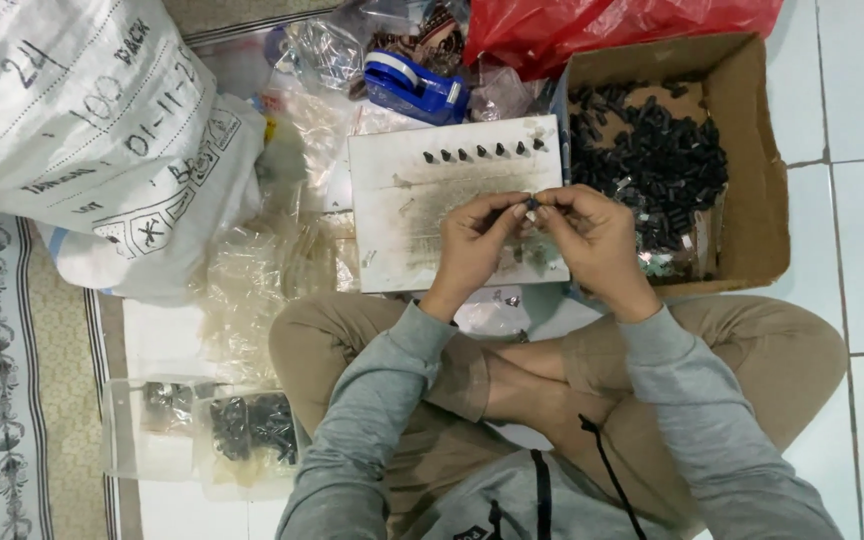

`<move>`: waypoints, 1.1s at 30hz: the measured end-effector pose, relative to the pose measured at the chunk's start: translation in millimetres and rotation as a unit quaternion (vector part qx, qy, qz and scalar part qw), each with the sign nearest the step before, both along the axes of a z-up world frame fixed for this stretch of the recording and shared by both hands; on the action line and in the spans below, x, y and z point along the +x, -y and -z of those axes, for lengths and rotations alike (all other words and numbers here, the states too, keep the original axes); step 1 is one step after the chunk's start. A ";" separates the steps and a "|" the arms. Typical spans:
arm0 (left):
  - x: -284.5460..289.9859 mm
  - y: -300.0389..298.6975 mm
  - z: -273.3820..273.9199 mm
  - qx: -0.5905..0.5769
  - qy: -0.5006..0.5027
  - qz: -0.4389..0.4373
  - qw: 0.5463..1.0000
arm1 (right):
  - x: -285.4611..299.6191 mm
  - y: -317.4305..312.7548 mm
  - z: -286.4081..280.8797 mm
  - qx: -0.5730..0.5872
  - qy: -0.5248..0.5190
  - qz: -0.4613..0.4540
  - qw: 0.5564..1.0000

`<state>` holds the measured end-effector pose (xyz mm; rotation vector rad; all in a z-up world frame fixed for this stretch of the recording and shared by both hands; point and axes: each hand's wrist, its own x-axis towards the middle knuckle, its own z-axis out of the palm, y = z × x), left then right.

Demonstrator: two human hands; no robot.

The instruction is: Assembling a pixel art design by placing small black pegs into a white pegboard grid.

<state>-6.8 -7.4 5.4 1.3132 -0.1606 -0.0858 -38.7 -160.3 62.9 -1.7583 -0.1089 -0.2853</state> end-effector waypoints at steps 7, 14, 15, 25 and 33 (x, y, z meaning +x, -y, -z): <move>4.1 -3.4 -1.3 -0.006 -0.050 0.025 0.998 | 3.6 10.6 22.0 0.018 -0.022 -0.012 1.000; 3.0 -0.1 15.4 -0.033 -0.090 0.031 0.995 | 2.1 9.2 33.3 0.045 -0.051 -0.007 0.998; 1.5 0.3 14.1 -0.062 -0.105 0.026 0.992 | 1.7 8.7 36.0 0.049 -0.052 -0.001 0.997; 0.2 -0.9 7.8 -0.063 -0.053 0.001 0.997 | 0.1 -5.1 23.1 0.048 -0.012 0.012 0.999; 2.6 -2.7 -5.9 -0.080 -0.076 0.044 0.993 | 2.9 8.9 32.8 0.116 -0.039 -0.015 0.992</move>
